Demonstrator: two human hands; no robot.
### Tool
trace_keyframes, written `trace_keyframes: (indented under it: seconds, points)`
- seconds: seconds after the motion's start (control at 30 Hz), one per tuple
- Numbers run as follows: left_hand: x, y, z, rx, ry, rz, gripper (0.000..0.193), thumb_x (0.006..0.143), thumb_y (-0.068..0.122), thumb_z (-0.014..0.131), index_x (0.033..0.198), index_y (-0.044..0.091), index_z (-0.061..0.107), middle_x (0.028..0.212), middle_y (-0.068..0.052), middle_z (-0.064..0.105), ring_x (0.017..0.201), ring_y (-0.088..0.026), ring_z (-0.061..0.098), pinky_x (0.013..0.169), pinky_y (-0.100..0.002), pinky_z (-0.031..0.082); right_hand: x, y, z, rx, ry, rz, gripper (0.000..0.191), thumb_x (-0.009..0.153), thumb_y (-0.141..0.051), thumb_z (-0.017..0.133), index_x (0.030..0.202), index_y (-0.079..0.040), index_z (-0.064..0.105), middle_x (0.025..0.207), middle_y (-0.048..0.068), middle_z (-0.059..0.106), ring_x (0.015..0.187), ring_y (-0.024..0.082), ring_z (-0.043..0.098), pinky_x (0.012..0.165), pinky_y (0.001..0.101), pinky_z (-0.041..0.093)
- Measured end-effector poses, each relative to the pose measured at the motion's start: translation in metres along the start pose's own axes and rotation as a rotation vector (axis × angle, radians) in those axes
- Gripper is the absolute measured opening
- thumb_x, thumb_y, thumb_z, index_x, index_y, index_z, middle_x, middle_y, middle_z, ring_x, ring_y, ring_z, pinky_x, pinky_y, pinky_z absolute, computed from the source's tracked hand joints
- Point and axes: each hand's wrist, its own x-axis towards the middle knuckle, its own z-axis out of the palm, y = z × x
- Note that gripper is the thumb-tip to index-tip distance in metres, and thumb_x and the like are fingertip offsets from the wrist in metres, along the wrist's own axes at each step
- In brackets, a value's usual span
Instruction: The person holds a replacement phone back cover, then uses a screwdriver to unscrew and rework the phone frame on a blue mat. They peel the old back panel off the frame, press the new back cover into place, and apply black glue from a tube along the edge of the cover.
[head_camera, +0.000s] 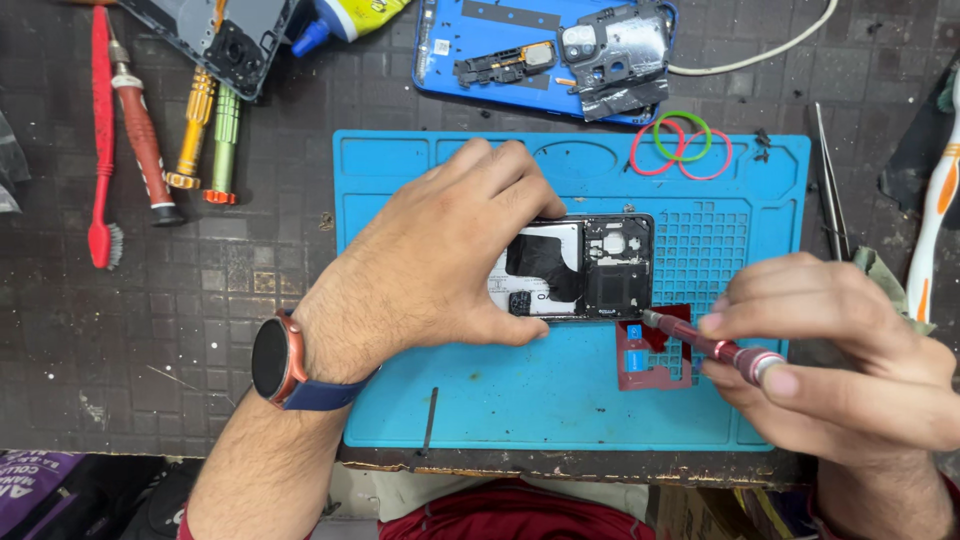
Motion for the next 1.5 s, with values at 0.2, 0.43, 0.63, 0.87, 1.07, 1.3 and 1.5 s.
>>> trace_keyframes:
  seconds: [0.2,0.43,0.63,0.87,1.07,1.3,1.5]
  points:
    - [-0.0016,0.0020,0.0013,0.014,-0.037,-0.049,0.068,0.057,0.036,0.093,0.110,0.006,0.062,0.106,-0.009,0.055,0.100,-0.031,0.056,0.086,-0.043,0.052,-0.0029,-0.0009,0.0010,0.017,0.003,-0.012,0.027,0.079,-0.009,0.080,0.089,-0.006,0.055,0.099,0.018,0.066,0.087,0.032,0.070,0.075,0.0434,0.062]
    - [0.0011,0.0018,-0.0015,0.013,-0.026,-0.007,0.071,0.056,0.037,0.093,0.112,0.006,0.061,0.108,-0.010,0.055,0.102,-0.031,0.056,0.087,-0.043,0.052,0.0016,-0.0038,0.0023,-0.030,0.003,-0.012,0.032,0.080,-0.002,0.084,0.088,-0.011,0.055,0.098,0.014,0.068,0.085,0.028,0.071,0.077,0.0454,0.062]
    - [0.0003,0.0008,-0.0004,0.019,-0.038,-0.011,0.072,0.057,0.037,0.093,0.112,0.005,0.061,0.108,-0.011,0.054,0.102,-0.032,0.055,0.088,-0.043,0.052,0.0038,-0.0021,0.0006,-0.017,-0.018,-0.040,0.034,0.079,-0.007,0.083,0.091,-0.008,0.052,0.096,0.016,0.067,0.086,0.030,0.071,0.076,0.0452,0.061]
    - [0.0031,0.0024,-0.0015,0.016,-0.030,-0.011,0.072,0.056,0.037,0.093,0.113,0.006,0.062,0.108,-0.010,0.055,0.101,-0.031,0.056,0.087,-0.043,0.052,0.0007,-0.0046,0.0020,-0.018,0.010,-0.007,0.032,0.079,-0.001,0.086,0.092,-0.008,0.057,0.095,0.016,0.070,0.083,0.028,0.072,0.077,0.0463,0.062]
    - [0.0025,0.0039,-0.0006,0.012,-0.057,-0.047,0.072,0.056,0.038,0.093,0.113,0.006,0.062,0.106,-0.010,0.055,0.100,-0.032,0.056,0.086,-0.043,0.052,-0.0003,-0.0039,0.0016,-0.003,0.028,0.005,0.032,0.078,-0.002,0.080,0.090,-0.008,0.051,0.094,0.016,0.069,0.085,0.032,0.074,0.077,0.0473,0.061]
    - [0.0045,0.0079,-0.0026,0.016,-0.042,-0.027,0.072,0.056,0.037,0.093,0.113,0.006,0.062,0.107,-0.011,0.056,0.100,-0.032,0.056,0.087,-0.043,0.051,-0.0005,-0.0066,0.0013,0.005,0.039,-0.019,0.037,0.081,-0.005,0.084,0.096,-0.008,0.050,0.095,0.014,0.067,0.087,0.029,0.071,0.078,0.0442,0.061]
    - [0.0024,0.0079,-0.0016,0.018,-0.052,-0.045,0.072,0.057,0.037,0.093,0.113,0.006,0.062,0.106,-0.011,0.055,0.100,-0.032,0.055,0.087,-0.043,0.051,-0.0040,-0.0100,0.0022,-0.027,0.064,0.072,0.038,0.078,0.006,0.079,0.098,-0.007,0.049,0.096,0.014,0.070,0.088,0.031,0.074,0.078,0.0453,0.061]
